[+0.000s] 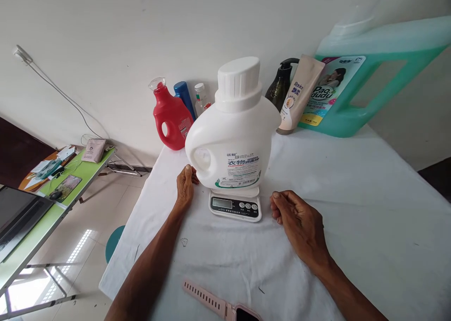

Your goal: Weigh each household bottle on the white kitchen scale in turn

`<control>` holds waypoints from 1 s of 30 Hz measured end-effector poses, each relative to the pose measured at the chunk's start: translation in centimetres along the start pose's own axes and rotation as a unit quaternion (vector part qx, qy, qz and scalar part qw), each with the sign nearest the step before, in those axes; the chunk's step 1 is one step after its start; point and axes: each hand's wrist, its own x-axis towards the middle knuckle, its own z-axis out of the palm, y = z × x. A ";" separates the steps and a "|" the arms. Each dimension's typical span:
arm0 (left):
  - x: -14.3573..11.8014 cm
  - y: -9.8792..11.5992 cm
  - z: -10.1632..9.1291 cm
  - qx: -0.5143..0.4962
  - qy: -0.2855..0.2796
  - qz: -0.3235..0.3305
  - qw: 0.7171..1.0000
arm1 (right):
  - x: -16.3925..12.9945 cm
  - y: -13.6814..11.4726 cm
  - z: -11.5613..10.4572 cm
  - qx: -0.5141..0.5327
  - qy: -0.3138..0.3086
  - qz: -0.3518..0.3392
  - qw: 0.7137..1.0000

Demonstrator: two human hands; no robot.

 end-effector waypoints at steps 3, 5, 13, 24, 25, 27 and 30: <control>0.1 0.0 0.0 0.005 -0.003 0.004 1.000 | 0.1 -0.1 0.0 -0.004 -0.001 0.002 1.000; 0.1 -0.1 0.0 0.012 -0.004 0.011 1.000 | 0.1 -0.1 0.0 -0.005 -0.001 0.003 1.000; 0.1 0.9 -0.4 -0.027 0.004 0.016 0.999 | 0.2 -0.1 0.0 0.012 -0.003 -0.003 1.000; 1.5 14.1 0.1 -0.035 -0.102 0.124 0.986 | 0.0 -0.3 -0.1 0.036 -0.026 -0.027 0.999; 1.8 14.7 0.2 -0.034 -0.115 0.106 0.987 | 0.0 -0.2 -0.1 0.034 -0.026 -0.031 0.999; 2.3 15.4 0.5 -0.032 -0.136 0.075 0.987 | 0.1 -0.2 -0.1 0.033 -0.025 -0.042 0.998; 2.5 15.6 1.1 -0.056 -0.125 0.046 0.989 | 0.1 -0.2 0.0 0.037 -0.024 -0.054 0.998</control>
